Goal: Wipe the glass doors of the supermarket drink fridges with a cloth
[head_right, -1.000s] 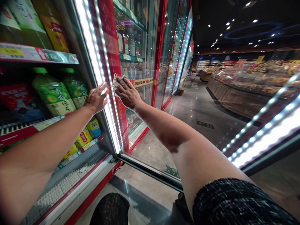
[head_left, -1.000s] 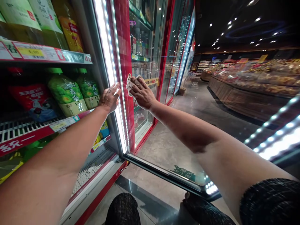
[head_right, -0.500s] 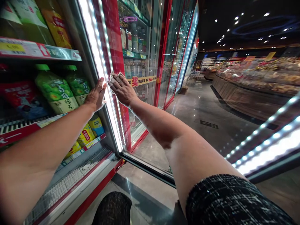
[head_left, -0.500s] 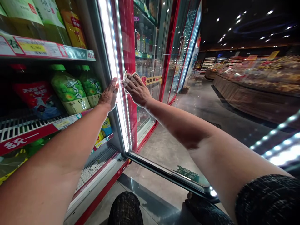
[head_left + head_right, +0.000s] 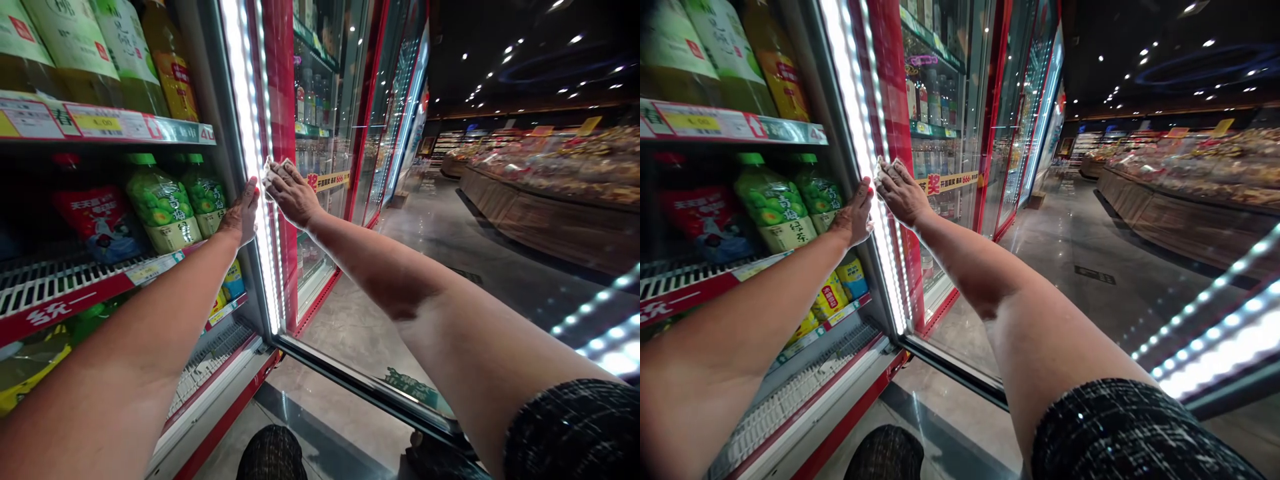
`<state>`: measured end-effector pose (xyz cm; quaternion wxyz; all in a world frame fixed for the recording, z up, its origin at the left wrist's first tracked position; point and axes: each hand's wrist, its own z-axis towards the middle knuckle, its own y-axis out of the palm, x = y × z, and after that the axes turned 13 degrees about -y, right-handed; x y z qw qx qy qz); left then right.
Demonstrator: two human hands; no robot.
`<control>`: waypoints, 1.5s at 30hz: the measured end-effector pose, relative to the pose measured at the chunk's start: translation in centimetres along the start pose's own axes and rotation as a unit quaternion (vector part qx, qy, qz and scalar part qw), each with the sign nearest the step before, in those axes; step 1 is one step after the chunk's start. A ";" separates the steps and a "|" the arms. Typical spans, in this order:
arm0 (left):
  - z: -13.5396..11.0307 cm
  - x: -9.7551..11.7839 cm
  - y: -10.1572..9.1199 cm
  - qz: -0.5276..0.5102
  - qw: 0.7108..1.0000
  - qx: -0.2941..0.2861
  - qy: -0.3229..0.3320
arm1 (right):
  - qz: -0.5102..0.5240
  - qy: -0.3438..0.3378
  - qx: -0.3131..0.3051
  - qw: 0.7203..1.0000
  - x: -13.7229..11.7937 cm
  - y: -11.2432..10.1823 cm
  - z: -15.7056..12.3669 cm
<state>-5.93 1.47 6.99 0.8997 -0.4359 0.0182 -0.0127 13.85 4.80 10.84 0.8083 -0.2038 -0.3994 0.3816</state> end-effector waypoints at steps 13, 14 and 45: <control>-0.2 0.6 -0.3 -0.009 1.000 0.017 -0.004 | -0.017 -0.053 -0.091 0.994 0.2 -0.2 1.0; -0.3 1.0 -0.6 -0.005 1.000 0.022 -0.005 | -0.027 -0.038 -0.077 0.996 0.5 -0.7 1.4; 1.5 4.9 -4.3 0.117 0.983 -0.080 -0.120 | -0.007 -0.030 -0.039 0.999 1.9 -6.2 -5.3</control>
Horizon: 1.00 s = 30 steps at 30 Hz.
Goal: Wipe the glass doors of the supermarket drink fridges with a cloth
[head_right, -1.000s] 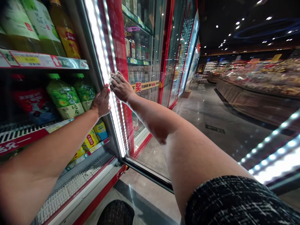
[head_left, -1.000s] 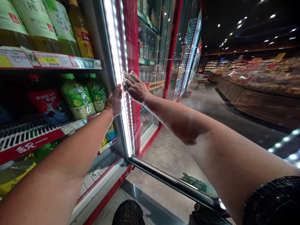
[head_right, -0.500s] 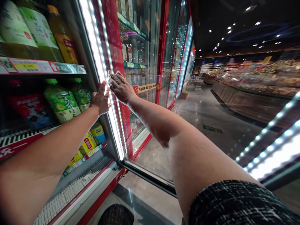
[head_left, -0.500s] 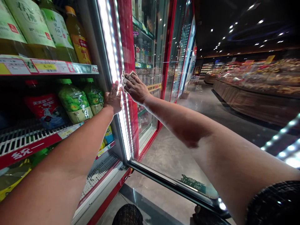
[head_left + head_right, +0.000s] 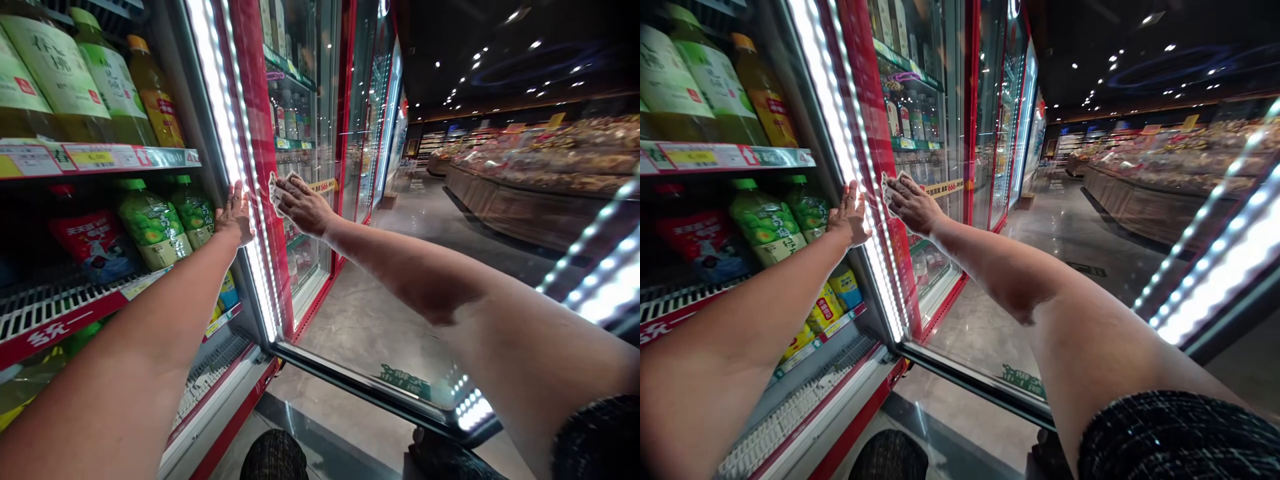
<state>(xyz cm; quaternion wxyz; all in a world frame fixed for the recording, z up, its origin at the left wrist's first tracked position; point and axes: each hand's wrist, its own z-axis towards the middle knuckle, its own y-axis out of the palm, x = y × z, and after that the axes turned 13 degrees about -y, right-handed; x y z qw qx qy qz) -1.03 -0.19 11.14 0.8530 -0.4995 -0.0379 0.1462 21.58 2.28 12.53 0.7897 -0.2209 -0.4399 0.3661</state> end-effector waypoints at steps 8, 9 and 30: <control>-0.3 0.3 -0.5 0.011 0.999 -0.027 -0.018 | -0.005 -0.012 -0.003 1.000 0.7 -2.3 -2.3; -0.3 0.4 -0.5 0.015 0.999 -0.025 -0.020 | -0.005 -0.001 0.012 1.000 1.0 -2.7 -2.4; -0.1 0.8 -0.5 0.042 0.997 -0.049 -0.039 | 0.007 0.029 0.025 0.999 -0.5 -5.3 -8.1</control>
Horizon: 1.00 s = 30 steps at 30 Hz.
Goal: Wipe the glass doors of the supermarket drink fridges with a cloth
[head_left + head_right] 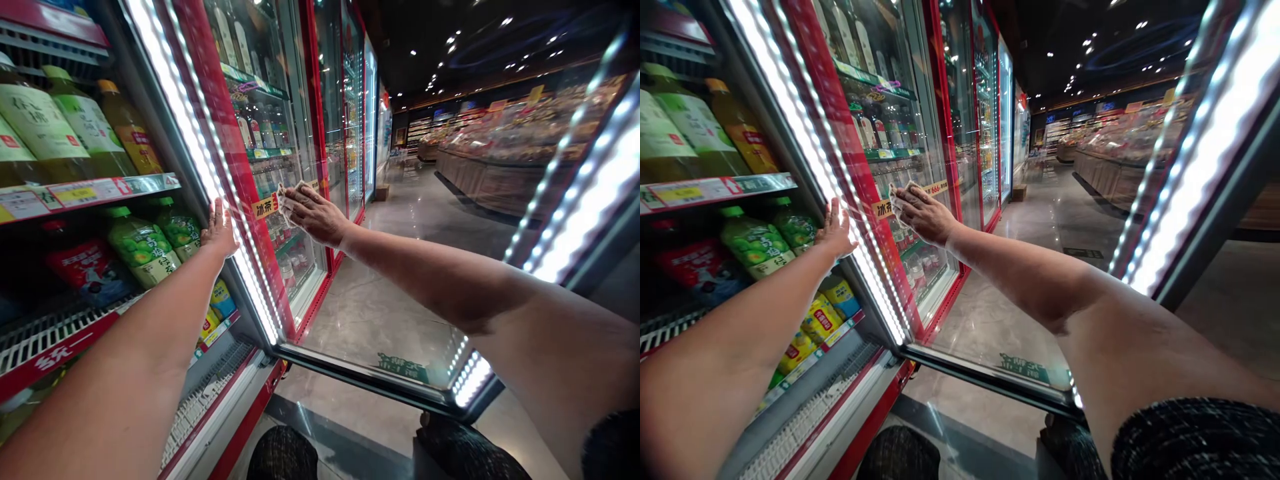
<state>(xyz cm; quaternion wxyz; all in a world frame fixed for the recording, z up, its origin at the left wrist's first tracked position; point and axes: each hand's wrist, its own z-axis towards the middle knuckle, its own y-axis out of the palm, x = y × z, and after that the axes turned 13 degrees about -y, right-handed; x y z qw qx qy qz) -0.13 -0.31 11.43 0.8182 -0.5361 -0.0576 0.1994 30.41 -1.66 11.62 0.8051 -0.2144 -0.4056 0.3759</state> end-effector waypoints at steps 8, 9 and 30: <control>-1.0 0.2 0.9 -0.011 1.000 -0.017 0.008 | -0.017 -0.010 -0.010 1.000 0.3 -1.8 -1.1; -1.1 0.1 1.2 -0.024 1.000 -0.014 0.012 | -0.024 0.003 0.003 1.000 0.5 -2.2 -1.2; -2.2 2.3 0.0 -0.059 0.997 0.022 -0.036 | -0.082 -0.015 -0.018 0.996 -0.6 -5.0 -8.0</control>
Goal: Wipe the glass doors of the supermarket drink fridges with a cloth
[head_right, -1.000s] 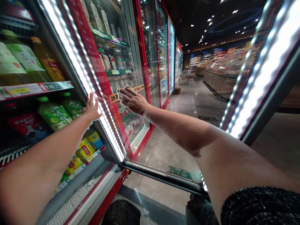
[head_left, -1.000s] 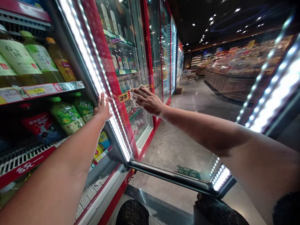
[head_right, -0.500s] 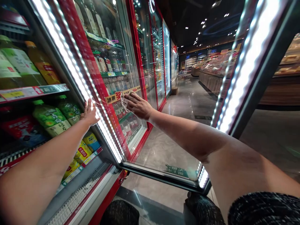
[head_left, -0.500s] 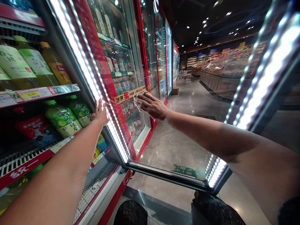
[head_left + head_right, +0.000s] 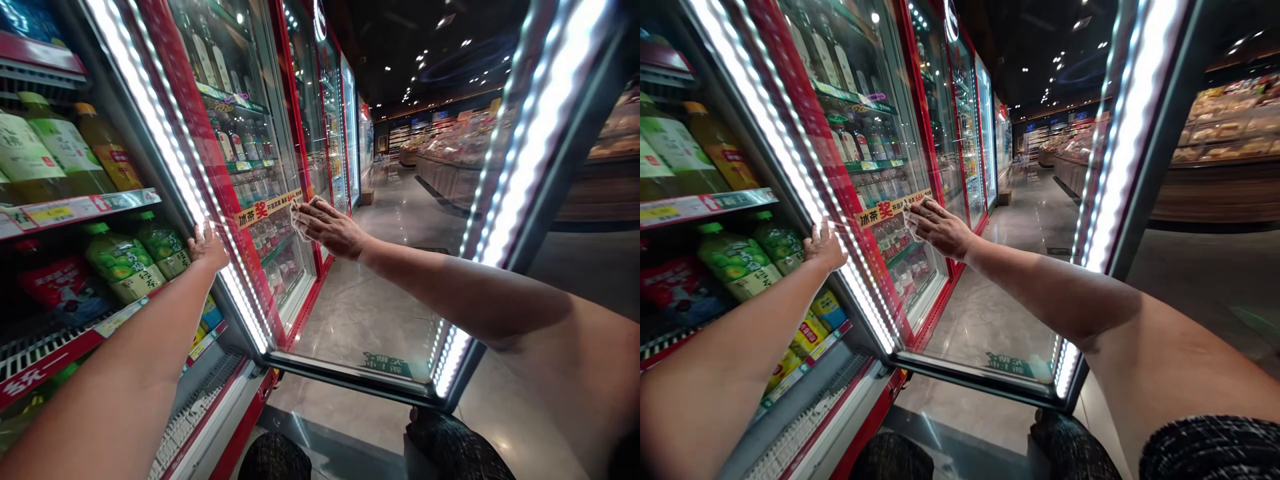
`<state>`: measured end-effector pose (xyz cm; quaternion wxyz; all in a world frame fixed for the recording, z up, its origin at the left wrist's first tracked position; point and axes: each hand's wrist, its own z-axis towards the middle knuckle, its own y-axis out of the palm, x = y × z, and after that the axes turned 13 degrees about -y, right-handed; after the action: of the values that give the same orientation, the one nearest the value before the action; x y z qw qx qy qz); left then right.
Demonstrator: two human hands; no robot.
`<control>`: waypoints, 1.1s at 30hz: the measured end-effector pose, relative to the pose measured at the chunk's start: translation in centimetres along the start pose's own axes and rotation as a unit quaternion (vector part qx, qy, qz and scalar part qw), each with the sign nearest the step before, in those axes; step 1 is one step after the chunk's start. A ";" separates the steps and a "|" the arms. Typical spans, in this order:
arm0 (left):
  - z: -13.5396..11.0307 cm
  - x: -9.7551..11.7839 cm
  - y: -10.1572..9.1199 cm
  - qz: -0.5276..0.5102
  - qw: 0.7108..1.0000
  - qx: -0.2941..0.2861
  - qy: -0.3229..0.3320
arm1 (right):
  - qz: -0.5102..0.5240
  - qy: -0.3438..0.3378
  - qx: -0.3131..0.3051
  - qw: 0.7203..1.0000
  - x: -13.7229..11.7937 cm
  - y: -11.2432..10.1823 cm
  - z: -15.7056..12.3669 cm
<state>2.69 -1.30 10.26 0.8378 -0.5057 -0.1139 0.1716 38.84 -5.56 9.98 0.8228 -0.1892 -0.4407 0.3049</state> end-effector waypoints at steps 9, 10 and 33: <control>-0.8 5.5 -2.3 -0.277 0.960 0.035 0.029 | -0.015 0.038 0.033 0.999 1.4 -2.6 -1.4; -0.8 5.9 -2.3 -0.309 0.950 0.027 0.025 | -0.009 0.037 0.032 0.999 1.2 -2.6 -1.8; -1.4 6.5 -1.9 -0.355 0.934 -0.019 0.028 | -0.009 -0.015 0.007 1.000 0.5 -5.0 -8.5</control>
<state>9.45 -0.64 11.44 0.8375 -0.4525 -0.2656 -0.1530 47.92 -9.28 8.63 0.8199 -0.1746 -0.4527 0.3039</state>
